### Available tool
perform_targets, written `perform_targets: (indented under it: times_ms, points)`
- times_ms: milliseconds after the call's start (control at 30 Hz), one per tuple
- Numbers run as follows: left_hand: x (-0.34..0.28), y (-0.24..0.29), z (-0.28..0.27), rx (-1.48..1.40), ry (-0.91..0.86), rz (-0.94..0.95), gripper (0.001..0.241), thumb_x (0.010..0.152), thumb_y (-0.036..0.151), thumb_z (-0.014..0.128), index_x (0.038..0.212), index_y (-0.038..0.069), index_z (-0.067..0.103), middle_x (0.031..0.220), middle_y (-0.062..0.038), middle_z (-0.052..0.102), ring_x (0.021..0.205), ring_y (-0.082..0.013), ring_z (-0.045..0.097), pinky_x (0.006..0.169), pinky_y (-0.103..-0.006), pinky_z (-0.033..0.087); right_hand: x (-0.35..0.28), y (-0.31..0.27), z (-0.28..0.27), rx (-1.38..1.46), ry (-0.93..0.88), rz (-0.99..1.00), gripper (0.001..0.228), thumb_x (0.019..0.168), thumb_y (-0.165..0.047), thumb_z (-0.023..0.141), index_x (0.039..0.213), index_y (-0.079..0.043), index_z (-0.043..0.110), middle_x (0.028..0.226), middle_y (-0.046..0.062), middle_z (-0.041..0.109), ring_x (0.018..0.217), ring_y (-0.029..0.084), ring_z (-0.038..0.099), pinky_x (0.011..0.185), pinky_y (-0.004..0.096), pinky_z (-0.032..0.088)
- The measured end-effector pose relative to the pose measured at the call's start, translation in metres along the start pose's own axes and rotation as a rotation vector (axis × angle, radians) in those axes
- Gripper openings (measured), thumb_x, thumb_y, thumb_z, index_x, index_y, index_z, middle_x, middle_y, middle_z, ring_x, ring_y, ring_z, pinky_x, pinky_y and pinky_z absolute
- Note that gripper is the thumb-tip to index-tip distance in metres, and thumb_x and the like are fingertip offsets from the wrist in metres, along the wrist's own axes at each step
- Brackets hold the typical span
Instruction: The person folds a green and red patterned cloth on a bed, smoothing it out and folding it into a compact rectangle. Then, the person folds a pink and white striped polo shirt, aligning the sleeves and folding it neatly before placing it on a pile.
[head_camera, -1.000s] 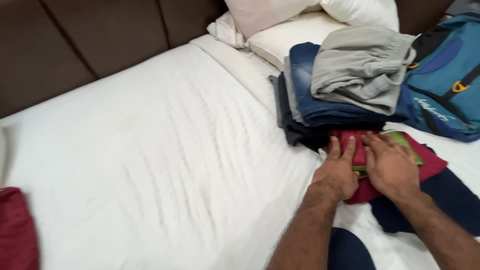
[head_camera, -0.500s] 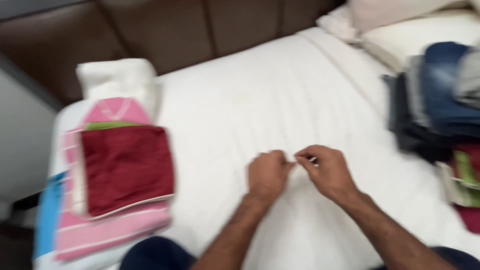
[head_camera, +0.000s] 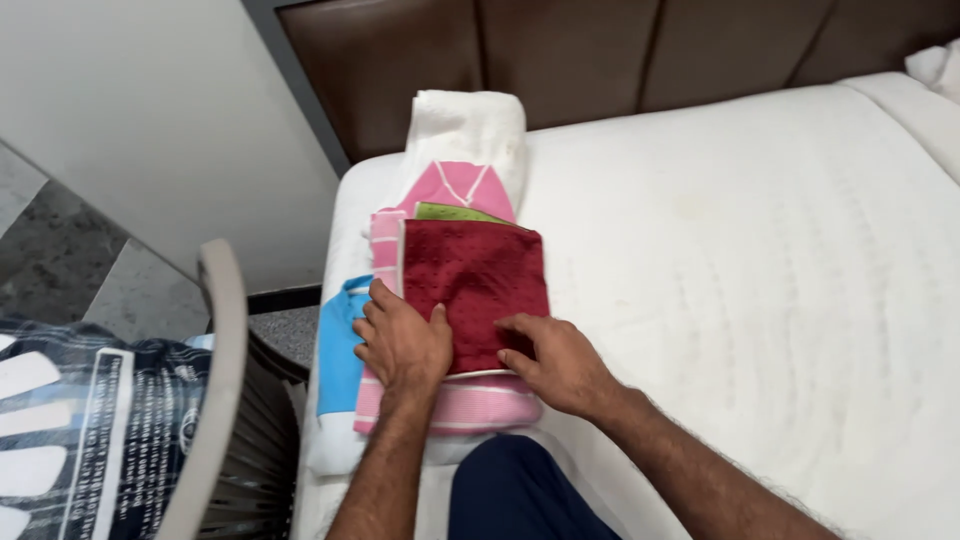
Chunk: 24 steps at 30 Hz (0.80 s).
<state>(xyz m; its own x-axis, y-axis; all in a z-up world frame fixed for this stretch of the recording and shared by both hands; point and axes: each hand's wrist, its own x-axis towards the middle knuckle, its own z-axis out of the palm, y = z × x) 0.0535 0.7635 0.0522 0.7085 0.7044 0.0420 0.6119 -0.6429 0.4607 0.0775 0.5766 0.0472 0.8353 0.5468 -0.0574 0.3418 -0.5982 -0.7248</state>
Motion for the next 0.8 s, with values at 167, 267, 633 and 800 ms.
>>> perform_targets:
  times_ms: [167, 267, 633, 800]
  points:
    - [0.010, -0.009, -0.013, -0.173, -0.033, 0.029, 0.058, 0.083, 0.037, 0.081, 0.127, 0.005, 0.059, 0.120, -0.016, 0.067, 0.118, -0.0361, 0.061, 0.103, -0.0571, 0.043, 0.010, -0.031, 0.012, 0.036, -0.040, 0.039, 0.057, 0.091, -0.037, 0.071, 0.139, -0.008, 0.058, 0.129, 0.014, 0.069, 0.118, 0.025, 0.068, 0.103, 0.040, 0.053]
    - [0.014, -0.004, -0.007, -0.481, -0.124, 0.101, 0.047, 0.082, 0.036, 0.081, 0.113, 0.003, 0.068, 0.098, -0.014, 0.075, 0.095, -0.0303, 0.074, 0.089, -0.0487, 0.056, 0.012, -0.040, 0.005, 0.121, -0.049, -0.051, 0.080, 0.083, -0.043, 0.079, 0.146, -0.005, 0.047, 0.138, 0.017, 0.062, 0.125, 0.028, 0.063, 0.106, 0.040, 0.050]
    - [-0.038, 0.142, 0.021, -1.251, -0.611, 0.185, 0.040, 0.087, 0.034, 0.080, 0.098, -0.002, 0.065, 0.080, -0.008, 0.070, 0.067, -0.0146, 0.066, 0.059, -0.0304, 0.056, -0.026, 0.025, -0.087, 0.451, 0.074, -0.017, 0.090, 0.073, -0.019, 0.079, 0.151, -0.005, 0.037, 0.128, 0.014, 0.068, 0.115, 0.024, 0.070, 0.096, 0.042, 0.060]
    - [-0.050, 0.236, 0.032, -1.470, -0.778, 0.426, 0.040, 0.093, 0.039, 0.076, 0.086, 0.001, 0.066, 0.076, -0.003, 0.068, 0.065, -0.0106, 0.059, 0.059, -0.0272, 0.052, -0.064, 0.087, -0.202, 0.730, 0.245, -0.040, 0.050, 0.084, -0.005, 0.063, 0.133, 0.003, 0.062, 0.117, 0.008, 0.073, 0.107, 0.017, 0.068, 0.093, 0.029, 0.056]
